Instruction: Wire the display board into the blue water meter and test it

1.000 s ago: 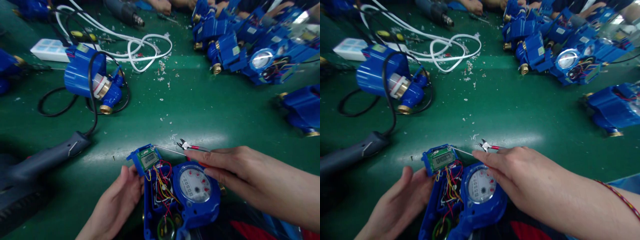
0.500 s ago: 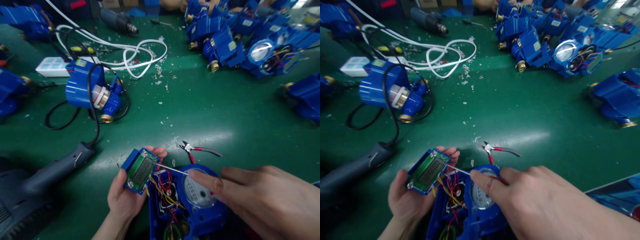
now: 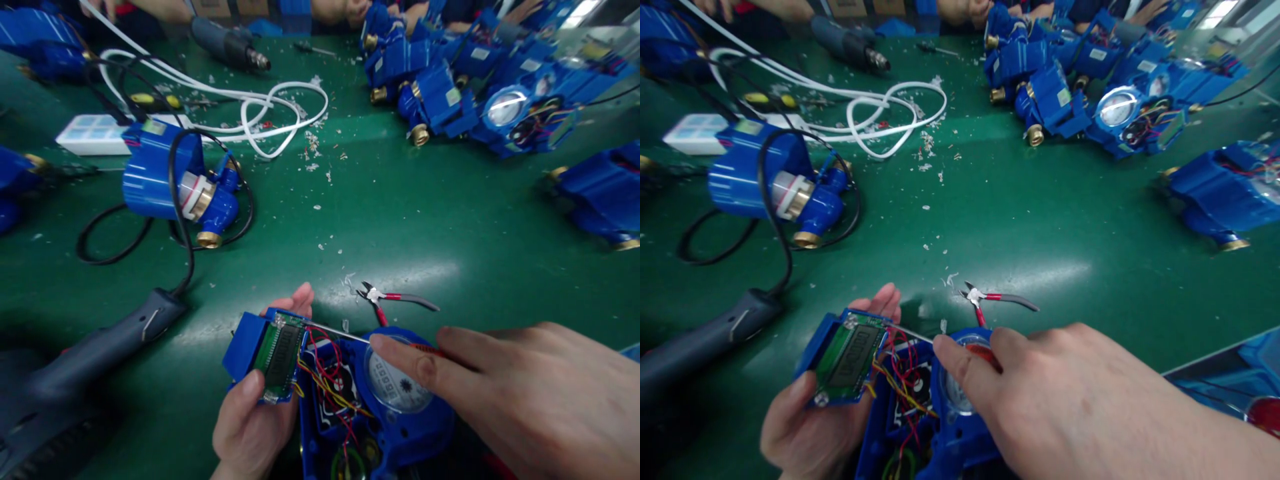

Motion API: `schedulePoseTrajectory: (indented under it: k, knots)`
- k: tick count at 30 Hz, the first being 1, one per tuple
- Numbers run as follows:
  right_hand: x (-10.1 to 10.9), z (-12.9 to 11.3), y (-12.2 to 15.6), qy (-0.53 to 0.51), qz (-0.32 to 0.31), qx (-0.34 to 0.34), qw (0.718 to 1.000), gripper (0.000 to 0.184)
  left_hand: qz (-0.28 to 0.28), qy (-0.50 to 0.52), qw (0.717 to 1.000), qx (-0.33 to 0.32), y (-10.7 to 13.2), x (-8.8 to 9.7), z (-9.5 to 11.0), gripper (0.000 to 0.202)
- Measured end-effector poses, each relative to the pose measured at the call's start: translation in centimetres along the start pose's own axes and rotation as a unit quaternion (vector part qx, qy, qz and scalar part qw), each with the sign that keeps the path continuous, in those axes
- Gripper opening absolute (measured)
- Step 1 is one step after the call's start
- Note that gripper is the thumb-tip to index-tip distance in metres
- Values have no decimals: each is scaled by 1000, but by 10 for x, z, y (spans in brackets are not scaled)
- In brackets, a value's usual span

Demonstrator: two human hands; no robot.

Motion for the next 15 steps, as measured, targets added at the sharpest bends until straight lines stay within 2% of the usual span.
schedulePoseTrajectory:
  k: [4, 9, 15]
  knots:
    - [-2, -1, 3, 21, 9, 16, 1000, 54, 28, -2, 1000, -5, 0, 0, 1, 63]
    - [-7, -2, 8, 64, -5, 33, 997, 67, 42, 2, 999, -6, -1, -1, 2, 60]
    - [3, -6, -7, 63, -12, 43, 997, 51, 51, -5, 999, -17, -1, 0, 2, 54]
Point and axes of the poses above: each hand's wrist, its own y-axis away from the middle knuckle, its own x-axis out of the back of the hand, z = x × y, the point moved 7 cm from there along -y, towards the middle knuckle, and after that the axes turned 10 degrees about z, right-handed, at the moved point
